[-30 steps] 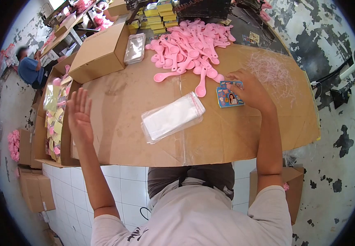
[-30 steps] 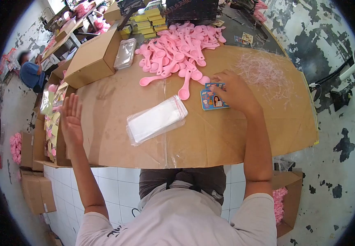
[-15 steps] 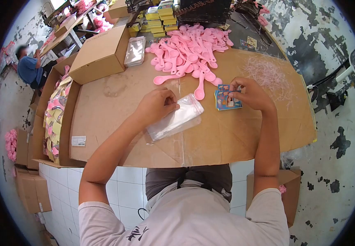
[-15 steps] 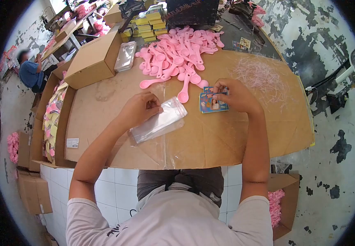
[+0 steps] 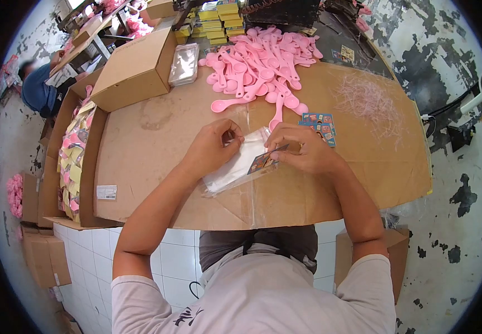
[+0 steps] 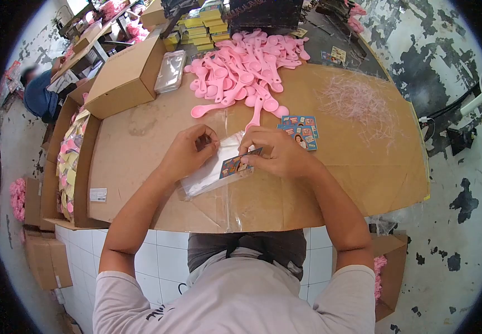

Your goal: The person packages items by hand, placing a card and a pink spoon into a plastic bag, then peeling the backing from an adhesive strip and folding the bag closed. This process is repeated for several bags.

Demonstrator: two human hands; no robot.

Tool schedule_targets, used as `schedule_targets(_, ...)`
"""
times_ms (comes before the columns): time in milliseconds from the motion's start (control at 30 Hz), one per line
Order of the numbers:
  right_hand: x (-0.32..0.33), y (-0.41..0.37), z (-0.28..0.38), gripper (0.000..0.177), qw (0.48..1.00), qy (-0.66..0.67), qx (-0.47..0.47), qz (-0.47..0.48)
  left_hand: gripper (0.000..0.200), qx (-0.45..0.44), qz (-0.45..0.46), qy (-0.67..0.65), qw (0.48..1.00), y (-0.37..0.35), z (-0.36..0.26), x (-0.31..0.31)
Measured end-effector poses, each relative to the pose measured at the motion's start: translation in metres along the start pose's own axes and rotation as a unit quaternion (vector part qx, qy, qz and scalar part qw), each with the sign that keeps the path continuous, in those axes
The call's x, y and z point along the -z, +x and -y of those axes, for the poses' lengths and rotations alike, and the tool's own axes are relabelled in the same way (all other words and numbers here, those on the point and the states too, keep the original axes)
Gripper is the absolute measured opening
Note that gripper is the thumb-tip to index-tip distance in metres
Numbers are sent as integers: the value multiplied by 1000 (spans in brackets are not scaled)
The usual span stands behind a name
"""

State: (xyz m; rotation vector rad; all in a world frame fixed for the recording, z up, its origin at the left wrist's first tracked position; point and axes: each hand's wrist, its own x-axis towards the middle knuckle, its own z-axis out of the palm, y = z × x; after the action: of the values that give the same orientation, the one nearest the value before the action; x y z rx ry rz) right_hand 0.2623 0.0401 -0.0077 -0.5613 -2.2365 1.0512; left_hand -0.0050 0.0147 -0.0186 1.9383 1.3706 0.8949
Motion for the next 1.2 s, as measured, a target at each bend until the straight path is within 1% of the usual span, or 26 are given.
schedule_targets(67,-1,0,-1,15,1000,-1,5,-8,15,31,-3,-56,998,0,2,-1)
schedule_targets(167,-3,2,-1,15,1000,-2,8,-10,16,26,-7,-53,998,-2,-2,0)
schedule_targets(233,-5,0,-7,15,1000,-3,19,-13,18,29,13,-22,999,-2,-6,4)
schedule_targets(267,-5,0,-5,16,1000,-11,-10,0,20,31,24,-6,999,-3,-7,5)
schedule_targets(333,-5,1,-1,16,997,-27,-68,25,17,26,2,-18,1000,-3,-4,4)
schedule_targets(433,-9,1,-8,10,998,-61,-14,11,13,6,-53,-66,996,-2,3,0)
schedule_targets(467,-9,1,-10,12,998,-68,-5,9,12,-2,-75,-87,993,-1,5,-2)
schedule_targets(533,-8,0,-14,16,996,-83,16,5,16,14,-103,-176,979,2,11,-1)
schedule_targets(567,-8,0,-13,16,998,-62,5,-6,18,22,-118,-220,968,4,13,2)
schedule_targets(633,-10,-2,-12,16,999,-17,-15,-27,24,23,-94,-294,951,7,16,15)
schedule_targets(667,-8,-1,-11,16,997,-6,-40,-63,27,24,-81,-330,940,7,12,20)
schedule_targets(767,-2,1,-10,16,979,44,-107,-169,34,68,-64,-376,922,4,-7,28)
schedule_targets(833,-2,3,-15,17,957,101,-133,-237,39,69,-35,-396,915,1,-13,23)
schedule_targets(867,-2,5,-13,19,950,120,-133,-256,42,71,-20,-406,911,-1,-15,20)
schedule_targets(933,-3,7,-7,23,933,160,-134,-294,45,71,-10,-372,925,-2,-16,14)
schedule_targets(1000,-4,8,-2,27,926,179,-125,-307,49,64,-4,-354,933,-3,-15,8)
schedule_targets(1067,-4,8,2,29,926,186,-124,-304,51,49,-7,-353,934,-5,-15,3)
schedule_targets(1133,-6,7,6,29,931,183,-133,-287,53,56,-9,-341,938,-5,-16,1)
schedule_targets(1200,-1,5,-5,31,973,42,-74,-214,53,58,1,-326,944,-6,-18,1)
